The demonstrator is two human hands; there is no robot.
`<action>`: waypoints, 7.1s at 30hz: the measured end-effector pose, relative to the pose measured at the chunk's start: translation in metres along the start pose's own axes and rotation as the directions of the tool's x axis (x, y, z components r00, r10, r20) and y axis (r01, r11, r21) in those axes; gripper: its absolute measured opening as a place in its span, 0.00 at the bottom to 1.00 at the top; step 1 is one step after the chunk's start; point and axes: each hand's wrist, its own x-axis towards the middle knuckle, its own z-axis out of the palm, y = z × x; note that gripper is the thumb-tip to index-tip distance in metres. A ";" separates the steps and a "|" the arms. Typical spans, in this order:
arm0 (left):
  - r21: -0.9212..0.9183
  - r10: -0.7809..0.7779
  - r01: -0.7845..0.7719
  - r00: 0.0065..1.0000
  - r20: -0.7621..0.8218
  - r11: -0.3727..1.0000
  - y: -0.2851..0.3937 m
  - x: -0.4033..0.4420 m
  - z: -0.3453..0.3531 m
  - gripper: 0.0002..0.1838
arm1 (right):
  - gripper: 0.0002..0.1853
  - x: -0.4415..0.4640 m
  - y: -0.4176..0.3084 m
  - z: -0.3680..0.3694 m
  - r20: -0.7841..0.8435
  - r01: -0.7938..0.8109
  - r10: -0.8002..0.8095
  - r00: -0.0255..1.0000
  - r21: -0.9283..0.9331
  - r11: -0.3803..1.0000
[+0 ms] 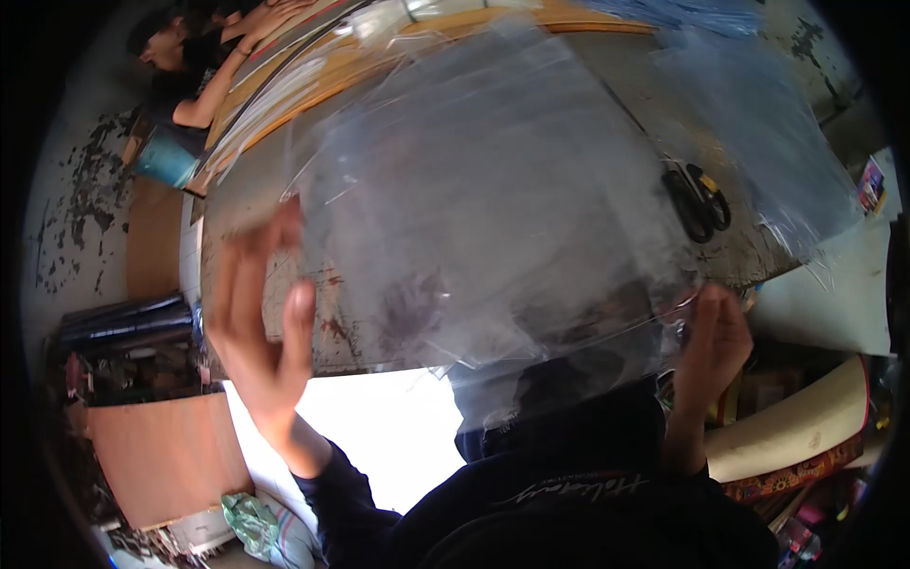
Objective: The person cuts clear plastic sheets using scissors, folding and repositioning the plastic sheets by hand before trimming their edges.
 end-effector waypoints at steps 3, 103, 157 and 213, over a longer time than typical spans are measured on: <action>-0.199 -0.361 0.321 0.906 -0.220 0.926 0.009 -0.098 0.020 0.26 | 0.10 0.015 -0.011 -0.011 0.025 0.052 -0.046 0.999 -0.440 0.896; 0.052 0.048 -0.068 0.945 0.323 0.996 0.067 -0.062 0.082 0.33 | 0.31 0.180 -0.106 -0.181 0.676 0.636 -0.035 0.736 -0.673 0.376; -0.196 0.041 -0.001 0.979 0.201 0.981 0.118 -0.022 0.124 0.25 | 0.19 0.023 -0.007 0.040 0.669 -0.013 0.067 0.740 -0.085 0.996; -0.346 -0.156 0.074 0.964 -0.217 0.935 0.116 -0.001 0.142 0.22 | 0.28 0.020 -0.009 0.048 0.508 -0.302 0.209 0.836 0.108 0.947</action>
